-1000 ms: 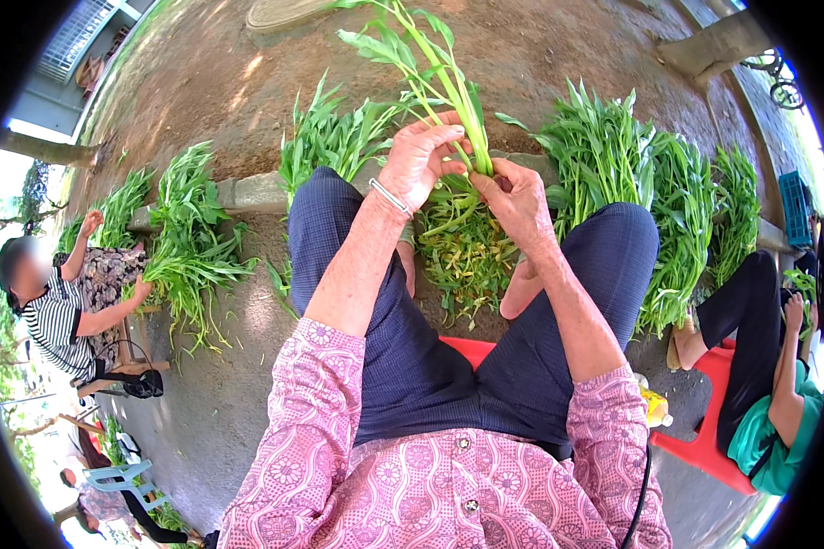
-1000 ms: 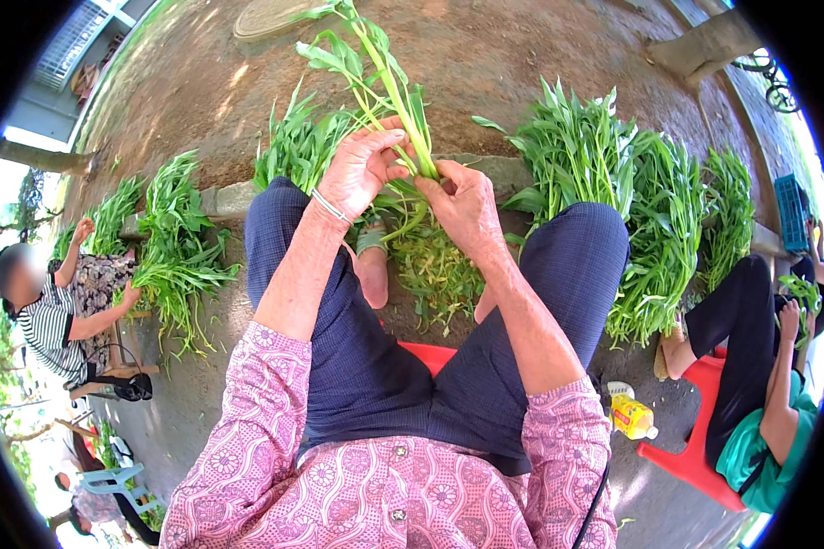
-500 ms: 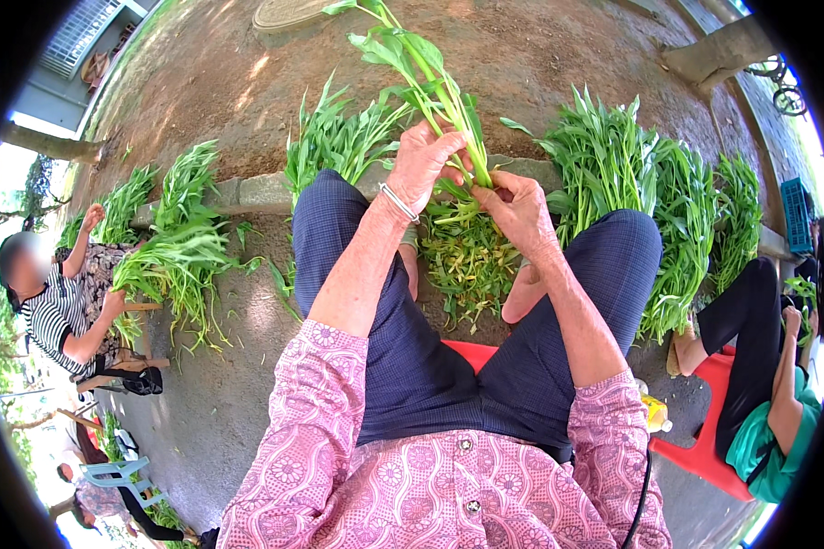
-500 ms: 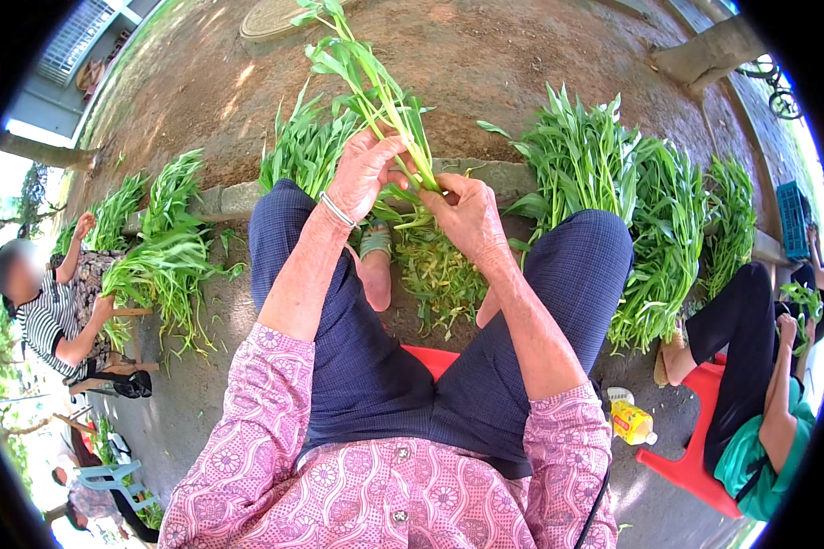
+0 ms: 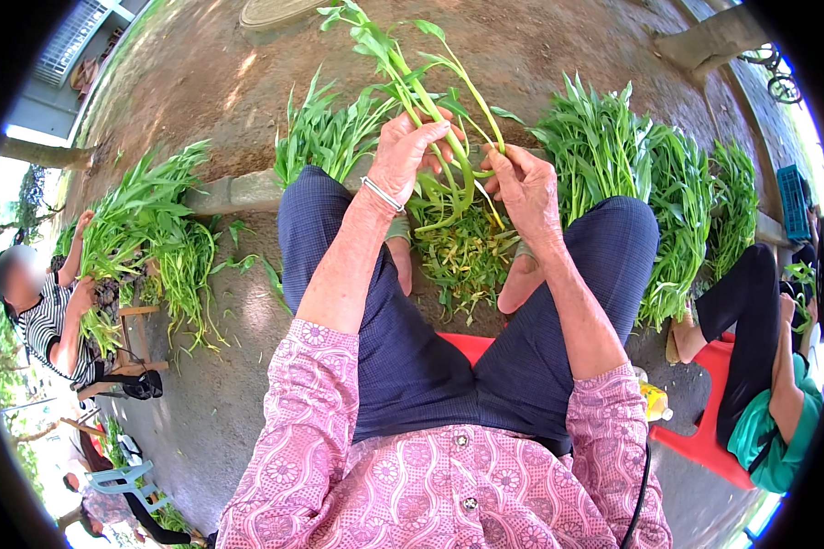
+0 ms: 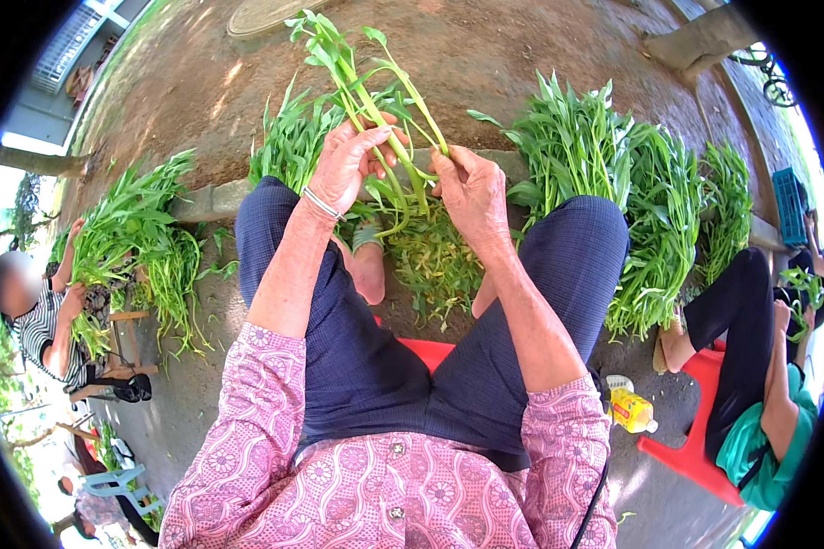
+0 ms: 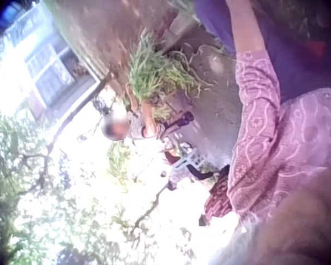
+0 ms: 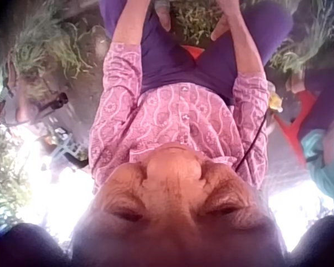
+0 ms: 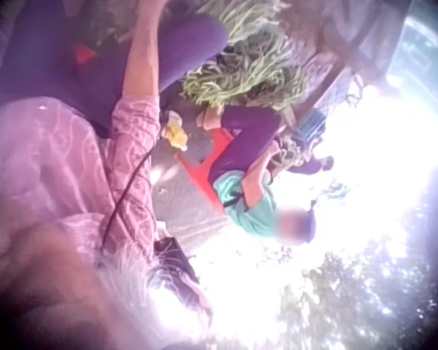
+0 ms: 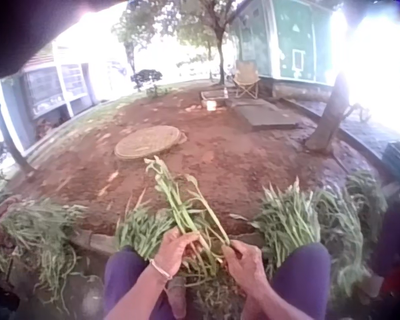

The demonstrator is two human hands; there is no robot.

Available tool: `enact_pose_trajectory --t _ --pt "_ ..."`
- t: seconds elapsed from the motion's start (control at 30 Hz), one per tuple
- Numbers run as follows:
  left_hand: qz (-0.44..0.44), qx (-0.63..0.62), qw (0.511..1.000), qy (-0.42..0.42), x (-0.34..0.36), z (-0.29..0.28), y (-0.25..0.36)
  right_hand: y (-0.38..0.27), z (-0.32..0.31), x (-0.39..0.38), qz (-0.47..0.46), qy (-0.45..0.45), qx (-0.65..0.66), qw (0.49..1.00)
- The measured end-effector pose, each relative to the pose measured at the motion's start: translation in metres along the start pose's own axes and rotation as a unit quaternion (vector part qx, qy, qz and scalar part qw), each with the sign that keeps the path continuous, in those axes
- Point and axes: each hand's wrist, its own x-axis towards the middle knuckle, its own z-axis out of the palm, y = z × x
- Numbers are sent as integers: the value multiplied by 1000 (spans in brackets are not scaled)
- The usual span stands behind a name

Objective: The person picks leaves and stems from bunches of green vegetables by hand, placing the prepared parts into a pile next to them and dropping waste onto the ground.

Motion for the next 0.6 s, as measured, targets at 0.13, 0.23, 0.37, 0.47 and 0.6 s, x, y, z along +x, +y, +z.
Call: enact_pose_trajectory --t 0.13,0.23,0.37,0.47,0.6 --pt "-25 26 999 16 -1 5 -1 -7 -1 0 -12 26 26 999" --pt "-28 34 999 0 -3 8 -2 -8 -2 1 -7 30 6 1000" --pt "-26 45 999 -3 -2 11 -5 6 -4 4 -52 -23 -121 991" --pt "-15 25 999 15 1 14 -11 7 0 2 -132 -9 -136 982" --pt "-35 12 999 21 0 13 -11 11 -3 4 -173 -52 -200 963"
